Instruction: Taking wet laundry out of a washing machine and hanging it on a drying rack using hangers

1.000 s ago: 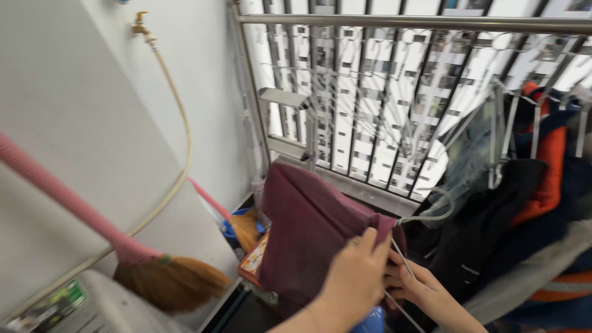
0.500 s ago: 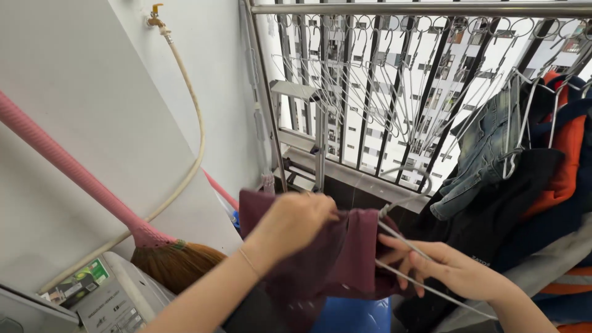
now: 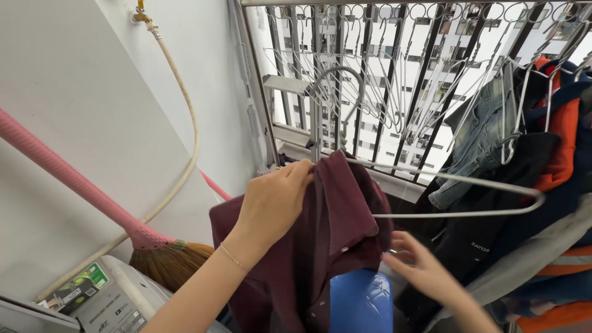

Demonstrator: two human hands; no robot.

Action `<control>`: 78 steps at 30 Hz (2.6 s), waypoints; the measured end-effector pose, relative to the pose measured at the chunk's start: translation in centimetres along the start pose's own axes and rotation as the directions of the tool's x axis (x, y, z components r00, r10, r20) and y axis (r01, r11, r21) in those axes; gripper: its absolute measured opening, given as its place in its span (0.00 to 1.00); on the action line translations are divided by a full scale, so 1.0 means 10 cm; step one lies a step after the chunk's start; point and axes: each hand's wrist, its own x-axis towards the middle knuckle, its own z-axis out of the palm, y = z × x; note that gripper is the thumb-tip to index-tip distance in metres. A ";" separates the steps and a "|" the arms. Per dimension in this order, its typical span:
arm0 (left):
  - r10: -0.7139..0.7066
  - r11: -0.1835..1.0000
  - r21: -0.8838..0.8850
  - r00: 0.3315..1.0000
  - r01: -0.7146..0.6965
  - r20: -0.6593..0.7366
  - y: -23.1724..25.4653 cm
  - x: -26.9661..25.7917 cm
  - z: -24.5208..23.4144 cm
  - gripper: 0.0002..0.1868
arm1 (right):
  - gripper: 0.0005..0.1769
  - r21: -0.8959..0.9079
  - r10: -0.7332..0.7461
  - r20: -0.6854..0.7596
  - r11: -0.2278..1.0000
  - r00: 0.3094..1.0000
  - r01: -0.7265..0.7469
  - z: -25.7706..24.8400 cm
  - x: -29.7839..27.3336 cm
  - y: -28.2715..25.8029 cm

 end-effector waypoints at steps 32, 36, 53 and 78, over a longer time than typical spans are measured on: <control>0.115 0.967 0.251 0.941 -0.033 -0.317 -0.30 -0.23 0.27 0.08 | 0.11 -0.600 -0.644 -0.232 0.684 0.729 0.414 -0.50 -0.77 -1.72; 0.177 0.981 0.132 0.936 -0.143 -0.303 -0.06 -0.05 0.40 0.02 | 0.16 -0.805 -0.725 -0.056 0.440 0.687 0.399 -0.83 -0.61 -1.77; -0.286 0.813 -0.342 0.835 0.471 0.470 -0.38 -0.17 2.29 0.10 | 0.11 -0.428 -0.154 -0.667 0.880 0.729 -0.206 -2.17 -0.59 0.36; -0.143 0.122 -0.592 0.604 0.797 0.784 1.64 1.50 3.06 0.26 | 0.12 0.548 0.227 -0.581 0.819 0.781 0.170 -1.75 1.14 -1.16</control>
